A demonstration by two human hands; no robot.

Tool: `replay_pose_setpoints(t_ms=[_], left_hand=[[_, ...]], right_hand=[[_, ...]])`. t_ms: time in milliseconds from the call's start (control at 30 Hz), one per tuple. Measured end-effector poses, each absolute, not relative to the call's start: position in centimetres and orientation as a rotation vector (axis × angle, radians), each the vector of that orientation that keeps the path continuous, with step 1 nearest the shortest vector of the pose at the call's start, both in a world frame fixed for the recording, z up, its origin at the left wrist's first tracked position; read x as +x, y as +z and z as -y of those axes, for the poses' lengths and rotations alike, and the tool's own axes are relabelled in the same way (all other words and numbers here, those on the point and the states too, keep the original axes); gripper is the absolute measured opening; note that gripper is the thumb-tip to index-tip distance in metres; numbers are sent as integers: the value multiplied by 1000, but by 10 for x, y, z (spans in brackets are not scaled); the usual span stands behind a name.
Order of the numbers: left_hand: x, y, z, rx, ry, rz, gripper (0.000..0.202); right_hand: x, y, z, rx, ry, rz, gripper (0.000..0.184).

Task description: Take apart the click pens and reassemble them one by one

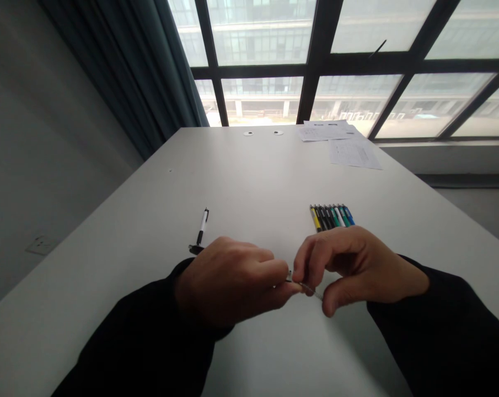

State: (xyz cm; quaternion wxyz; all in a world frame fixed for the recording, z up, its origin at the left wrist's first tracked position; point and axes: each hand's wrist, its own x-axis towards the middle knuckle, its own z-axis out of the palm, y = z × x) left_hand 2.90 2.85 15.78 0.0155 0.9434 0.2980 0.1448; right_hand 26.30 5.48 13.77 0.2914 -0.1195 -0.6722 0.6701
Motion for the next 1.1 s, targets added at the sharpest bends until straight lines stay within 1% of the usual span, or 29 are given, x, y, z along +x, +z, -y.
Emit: replay_pose_setpoints(t_ms=[233,333,467,633,800,1100], left_hand=[[29,156,-30,2894,370,-980,40],[29,156,-30,2877,327,-991,40],[26,156,-34,2856,254,-1076,39],[24,154,-37,2819,156,-1212,39],[27,155,-38,2784,95,-1245,39],[27,155,-37,2832,118,-1229,38]], right_hand=[[265,139,-53,-428,1703,1890,30],[267,141,-53,-455,1669,1970,27],[273,130,-55,-636,1404,2207,25],[277,86,-57,-958,1023,2546,28],[278,54,-59,-1067,965,2637,30],[278,53,-61,-1111,977,2640,28]])
